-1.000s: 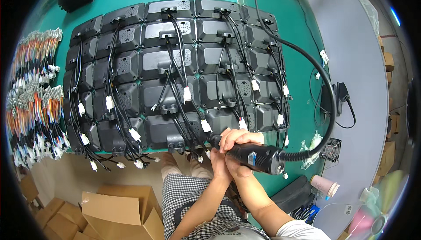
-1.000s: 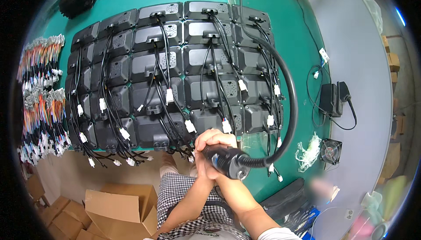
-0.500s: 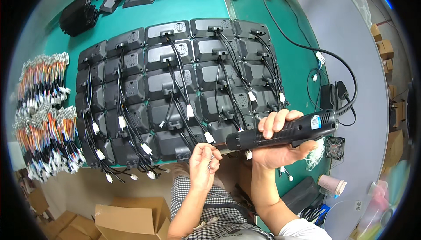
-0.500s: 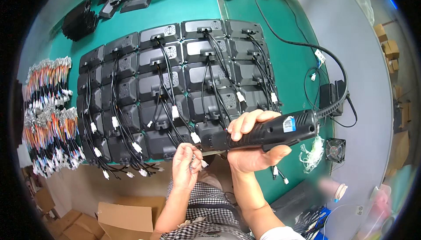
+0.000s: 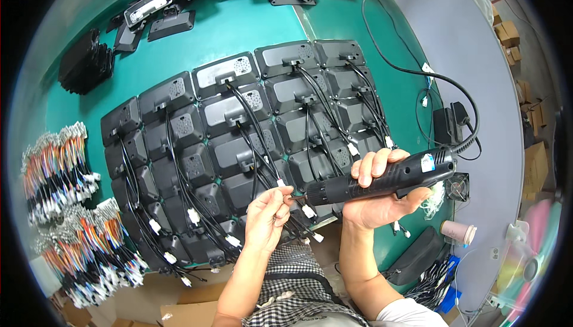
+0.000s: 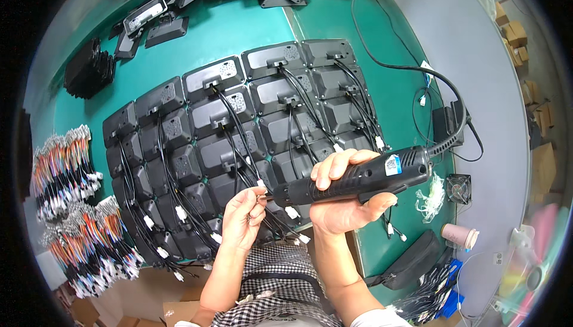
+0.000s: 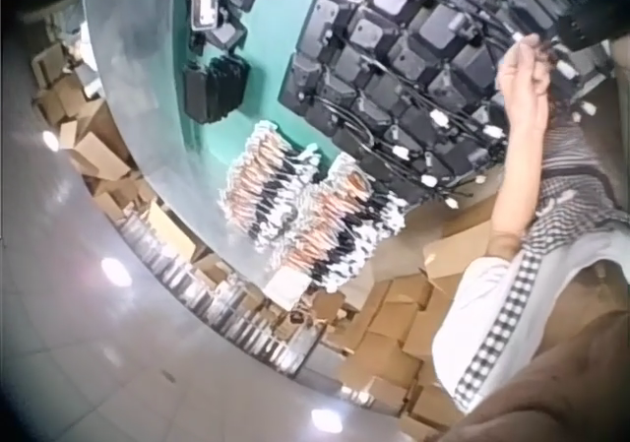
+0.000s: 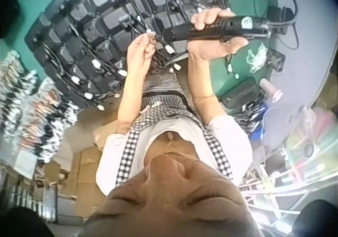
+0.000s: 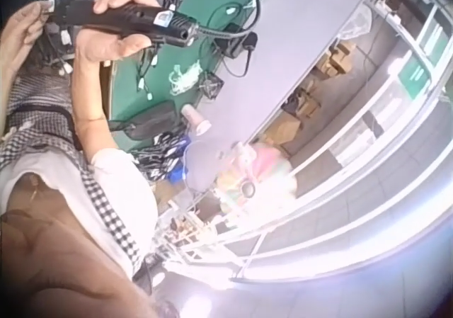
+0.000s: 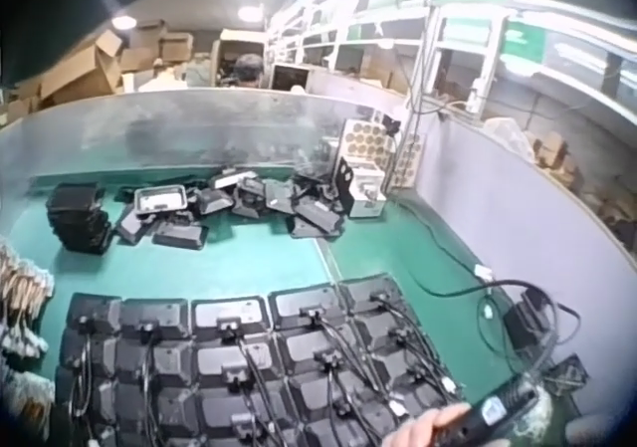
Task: The person fastens screws into electronic panels using an electric screwdriver.
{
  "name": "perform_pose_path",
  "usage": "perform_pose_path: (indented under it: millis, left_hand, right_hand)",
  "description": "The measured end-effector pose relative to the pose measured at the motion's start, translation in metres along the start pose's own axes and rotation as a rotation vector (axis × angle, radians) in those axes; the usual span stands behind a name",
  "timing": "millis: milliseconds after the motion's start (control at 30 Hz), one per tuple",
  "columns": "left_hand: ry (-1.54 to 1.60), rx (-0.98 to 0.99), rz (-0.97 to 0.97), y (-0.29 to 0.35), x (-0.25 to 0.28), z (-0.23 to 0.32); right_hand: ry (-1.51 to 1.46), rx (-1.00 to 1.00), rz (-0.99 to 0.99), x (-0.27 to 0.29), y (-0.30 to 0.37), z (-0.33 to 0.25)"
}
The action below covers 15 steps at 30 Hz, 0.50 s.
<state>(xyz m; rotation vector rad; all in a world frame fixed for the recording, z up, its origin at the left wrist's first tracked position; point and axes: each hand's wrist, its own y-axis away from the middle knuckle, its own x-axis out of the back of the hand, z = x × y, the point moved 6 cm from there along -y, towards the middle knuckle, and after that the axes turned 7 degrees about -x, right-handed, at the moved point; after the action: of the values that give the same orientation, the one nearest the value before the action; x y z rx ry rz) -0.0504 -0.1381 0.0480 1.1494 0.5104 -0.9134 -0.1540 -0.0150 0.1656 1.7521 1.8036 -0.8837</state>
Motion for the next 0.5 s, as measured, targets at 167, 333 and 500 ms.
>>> perform_pose_path:
  millis: [167,333,500]
  left_hand:
    - [-0.07,0.014,-0.106,-0.009,-0.002,0.015]
    - [0.004,0.054,-0.129,-0.013,-0.004,0.01]
    - [0.032,0.035,-0.12,-0.015,-0.005,-0.001]
  right_hand:
    - [0.026,0.036,0.013,-0.011,-0.006,0.005]
    - [0.032,0.051,-0.032,-0.01,-0.012,0.008]
    - [0.027,0.016,-0.041,-0.006,-0.014,0.012]
